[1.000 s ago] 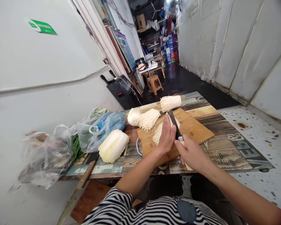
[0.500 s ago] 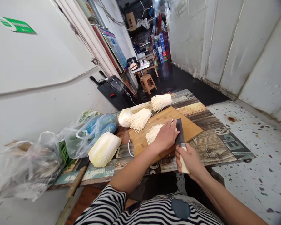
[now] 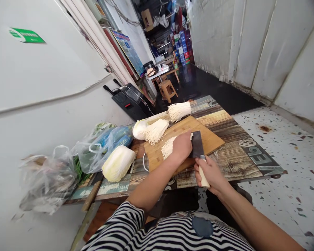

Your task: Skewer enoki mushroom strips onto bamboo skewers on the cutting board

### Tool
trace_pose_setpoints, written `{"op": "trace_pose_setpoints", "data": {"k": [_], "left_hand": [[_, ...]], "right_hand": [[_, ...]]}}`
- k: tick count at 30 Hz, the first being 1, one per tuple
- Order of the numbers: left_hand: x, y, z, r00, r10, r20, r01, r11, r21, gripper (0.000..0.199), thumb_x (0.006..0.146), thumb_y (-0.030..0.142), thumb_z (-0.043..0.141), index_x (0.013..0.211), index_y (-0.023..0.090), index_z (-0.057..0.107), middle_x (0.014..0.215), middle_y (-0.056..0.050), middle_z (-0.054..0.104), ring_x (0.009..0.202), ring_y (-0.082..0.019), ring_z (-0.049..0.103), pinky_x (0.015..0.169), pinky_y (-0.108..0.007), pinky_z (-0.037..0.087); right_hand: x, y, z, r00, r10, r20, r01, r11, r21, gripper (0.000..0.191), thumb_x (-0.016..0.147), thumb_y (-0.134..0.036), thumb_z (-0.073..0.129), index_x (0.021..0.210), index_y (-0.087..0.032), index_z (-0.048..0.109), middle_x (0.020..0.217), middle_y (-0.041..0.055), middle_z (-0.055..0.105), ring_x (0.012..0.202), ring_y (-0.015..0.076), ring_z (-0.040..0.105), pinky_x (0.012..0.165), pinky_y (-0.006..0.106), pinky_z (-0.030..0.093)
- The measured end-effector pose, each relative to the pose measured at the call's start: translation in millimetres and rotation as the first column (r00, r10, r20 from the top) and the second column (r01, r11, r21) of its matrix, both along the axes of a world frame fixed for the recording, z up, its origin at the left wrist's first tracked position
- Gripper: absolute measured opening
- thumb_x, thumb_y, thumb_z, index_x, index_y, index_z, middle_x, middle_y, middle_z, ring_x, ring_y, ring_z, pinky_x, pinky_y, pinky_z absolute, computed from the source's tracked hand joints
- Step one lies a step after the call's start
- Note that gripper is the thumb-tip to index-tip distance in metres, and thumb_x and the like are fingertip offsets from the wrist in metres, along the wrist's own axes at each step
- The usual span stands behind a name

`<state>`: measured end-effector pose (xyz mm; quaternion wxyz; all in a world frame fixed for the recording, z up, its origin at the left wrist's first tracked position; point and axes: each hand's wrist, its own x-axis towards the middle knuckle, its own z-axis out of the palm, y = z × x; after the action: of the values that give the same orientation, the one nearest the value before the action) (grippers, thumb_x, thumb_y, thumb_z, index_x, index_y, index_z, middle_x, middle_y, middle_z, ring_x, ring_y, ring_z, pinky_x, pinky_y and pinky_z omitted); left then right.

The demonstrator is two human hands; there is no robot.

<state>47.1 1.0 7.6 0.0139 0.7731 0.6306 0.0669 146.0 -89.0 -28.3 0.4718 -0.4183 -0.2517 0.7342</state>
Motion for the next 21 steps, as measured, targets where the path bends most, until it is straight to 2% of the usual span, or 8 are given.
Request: {"op": "trace_pose_setpoints", "data": {"k": [6, 12, 16, 18, 21], "left_hand": [[1.8, -1.1, -5.8, 0.997, 0.054, 0.058, -0.057, 0.998, 0.041, 0.043, 0.091, 0.01, 0.037, 0.128, 0.017, 0.057, 0.11, -0.011, 0.071, 0.103, -0.025, 0.066, 0.094, -0.037, 0.049], [-10.6, 3.2, -2.9, 0.989, 0.016, 0.15, -0.027, 0.997, 0.07, 0.039, 0.095, 0.017, 0.034, 0.124, 0.019, 0.059, 0.126, -0.004, 0.065, 0.117, -0.019, 0.059, 0.104, -0.03, 0.043], [-11.1, -0.4, -0.3, 0.987, -0.041, 0.158, 0.039, 0.999, 0.015, 0.041, 0.097, 0.026, 0.035, 0.132, 0.016, 0.053, 0.134, -0.007, 0.059, 0.125, -0.019, 0.054, 0.108, -0.031, 0.04], [-13.7, -5.0, 2.8, 0.984, -0.111, 0.138, 0.122, 0.99, -0.071, 0.053, 0.097, 0.04, 0.035, 0.142, 0.011, 0.041, 0.147, -0.011, 0.046, 0.137, -0.021, 0.042, 0.114, -0.034, 0.032], [-23.2, -11.3, 6.8, 0.986, -0.145, 0.081, 0.156, 0.975, -0.155, 0.066, 0.1, 0.049, 0.018, 0.151, 0.007, 0.02, 0.159, -0.013, 0.018, 0.148, -0.021, 0.013, 0.121, -0.039, 0.013]], "right_hand": [[0.8, 0.1, 0.6, 1.0, -0.013, -0.007, 0.013, 1.0, 0.0, 0.03, 0.072, -0.037, 0.06, 0.078, -0.025, 0.033, 0.053, -0.0122, 0.044, 0.032, 0.0064, 0.039, 0.026, 0.021, 0.036], [3.5, -0.9, 2.6, 1.0, -0.008, 0.009, 0.008, 1.0, -0.001, 0.03, 0.072, -0.037, 0.061, 0.078, -0.025, 0.033, 0.054, -0.0119, 0.045, 0.032, 0.0065, 0.04, 0.026, 0.021, 0.036], [5.6, -0.4, 6.4, 1.0, 0.008, 0.021, -0.008, 1.0, 0.001, 0.033, 0.07, -0.037, 0.062, 0.079, -0.025, 0.033, 0.054, -0.0126, 0.045, 0.031, 0.0066, 0.04, 0.026, 0.021, 0.036], [7.9, 1.3, 6.6, 1.0, 0.016, 0.023, -0.016, 1.0, 0.001, 0.034, 0.069, -0.038, 0.063, 0.079, -0.025, 0.033, 0.054, -0.0127, 0.045, 0.031, 0.0063, 0.04, 0.026, 0.02, 0.036], [10.8, 5.3, 4.8, 0.999, 0.034, 0.025, -0.033, 0.999, -0.004, 0.033, 0.069, -0.039, 0.063, 0.08, -0.025, 0.034, 0.055, -0.0122, 0.046, 0.031, 0.0062, 0.04, 0.026, 0.02, 0.036]]}}
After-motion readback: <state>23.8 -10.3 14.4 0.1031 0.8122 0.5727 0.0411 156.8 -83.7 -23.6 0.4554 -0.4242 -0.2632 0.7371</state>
